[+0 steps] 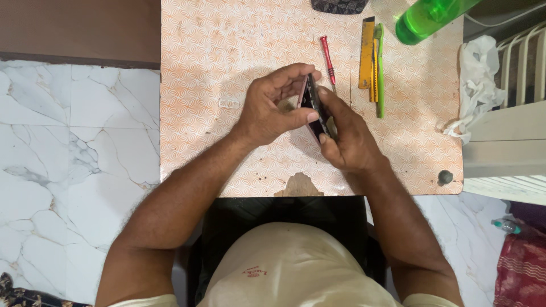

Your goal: The person removes the back cover of a smartphone and uses a red screwdriver to unscrew and detach internal components. The back cover is set aside, and the person continues to manipulate the internal parts with the screwdriver.

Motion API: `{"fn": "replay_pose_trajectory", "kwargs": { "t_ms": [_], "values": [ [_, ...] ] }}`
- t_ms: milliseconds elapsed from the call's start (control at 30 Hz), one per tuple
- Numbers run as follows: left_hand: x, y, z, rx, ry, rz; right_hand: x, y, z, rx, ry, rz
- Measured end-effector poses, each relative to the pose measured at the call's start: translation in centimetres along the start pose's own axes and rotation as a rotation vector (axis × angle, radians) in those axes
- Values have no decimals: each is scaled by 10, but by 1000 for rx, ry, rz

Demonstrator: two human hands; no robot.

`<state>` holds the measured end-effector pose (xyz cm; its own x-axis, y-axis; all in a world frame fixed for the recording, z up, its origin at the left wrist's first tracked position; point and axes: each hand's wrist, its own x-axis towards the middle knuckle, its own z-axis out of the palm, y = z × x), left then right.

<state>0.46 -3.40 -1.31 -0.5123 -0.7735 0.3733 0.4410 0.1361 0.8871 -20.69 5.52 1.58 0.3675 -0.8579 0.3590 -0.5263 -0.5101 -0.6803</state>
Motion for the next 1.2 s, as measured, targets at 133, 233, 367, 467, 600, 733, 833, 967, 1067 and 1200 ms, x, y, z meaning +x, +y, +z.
{"fn": "replay_pose_trajectory", "kwargs": {
  "t_ms": [133, 233, 367, 467, 600, 733, 833, 967, 1067, 1200],
  "values": [
    [1, -2, 0, -23, 51, 22, 6, -9, 3, -245, 125, -90],
    [3, -3, -1, -50, 69, 31, 10, -15, 3, -373, 209, -138],
    [3, 1, -2, -30, 42, 98, 12, -18, 1, -441, 256, -157],
    [2, 4, -1, 53, 30, 86, 11, -17, 2, -473, 272, -170],
    [3, 5, 2, 77, 83, 82, 11, -17, 3, -488, 289, -181],
    [5, 0, 3, 66, 116, 90, 12, -18, 4, -522, 317, -192],
    [6, -3, 2, 23, 132, 68, 12, -20, 5, -513, 323, -199],
    [5, -3, 4, -29, 148, 57, 10, -19, 7, -517, 321, -199],
    [5, 0, 4, 23, 153, 49, 11, -20, 7, -504, 337, -167],
    [3, 10, 4, 156, 165, 91, 16, -27, 3, -561, 301, -73]
  ]
}}
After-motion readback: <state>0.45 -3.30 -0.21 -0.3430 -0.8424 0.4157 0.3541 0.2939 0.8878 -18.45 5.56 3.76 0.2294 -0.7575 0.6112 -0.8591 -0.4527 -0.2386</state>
